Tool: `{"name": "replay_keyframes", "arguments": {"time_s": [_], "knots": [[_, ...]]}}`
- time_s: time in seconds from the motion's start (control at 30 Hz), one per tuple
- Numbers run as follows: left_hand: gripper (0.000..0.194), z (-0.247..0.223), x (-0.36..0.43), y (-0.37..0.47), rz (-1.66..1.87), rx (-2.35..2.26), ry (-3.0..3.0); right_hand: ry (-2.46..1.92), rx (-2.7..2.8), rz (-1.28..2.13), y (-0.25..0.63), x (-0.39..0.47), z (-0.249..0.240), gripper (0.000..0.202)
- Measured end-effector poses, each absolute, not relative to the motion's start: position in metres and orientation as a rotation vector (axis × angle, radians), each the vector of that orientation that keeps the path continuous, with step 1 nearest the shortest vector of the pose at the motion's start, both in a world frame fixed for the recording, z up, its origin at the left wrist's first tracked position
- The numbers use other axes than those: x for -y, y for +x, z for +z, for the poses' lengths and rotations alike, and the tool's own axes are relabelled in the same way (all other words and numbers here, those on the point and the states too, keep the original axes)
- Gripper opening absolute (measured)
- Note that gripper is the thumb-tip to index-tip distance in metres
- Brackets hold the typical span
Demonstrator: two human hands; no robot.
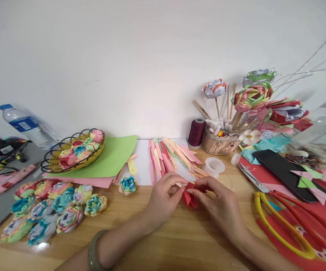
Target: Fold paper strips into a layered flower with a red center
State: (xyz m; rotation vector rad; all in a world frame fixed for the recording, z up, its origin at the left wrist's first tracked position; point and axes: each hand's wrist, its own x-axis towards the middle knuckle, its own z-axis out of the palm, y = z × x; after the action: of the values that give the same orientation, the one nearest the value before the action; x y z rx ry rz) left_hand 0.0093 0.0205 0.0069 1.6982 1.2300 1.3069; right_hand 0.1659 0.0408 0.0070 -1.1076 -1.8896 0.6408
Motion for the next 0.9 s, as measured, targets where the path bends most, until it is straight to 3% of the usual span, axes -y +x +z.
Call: {"name": "replay_keyframes", "arguments": {"time_s": [0.37, 0.9], "knots": [[0.01, 0.013, -0.023, 0.006, 1.134, -1.169, 1.702, -1.007, 2.04, 0.588, 0.17, -0.043, 0.003, 0.013], [0.011, 0.015, -0.027, 0.002, 0.982, -0.965, 1.25, -0.922, 1.693, 1.387, 0.164, -0.042, 0.019, 0.023]]}}
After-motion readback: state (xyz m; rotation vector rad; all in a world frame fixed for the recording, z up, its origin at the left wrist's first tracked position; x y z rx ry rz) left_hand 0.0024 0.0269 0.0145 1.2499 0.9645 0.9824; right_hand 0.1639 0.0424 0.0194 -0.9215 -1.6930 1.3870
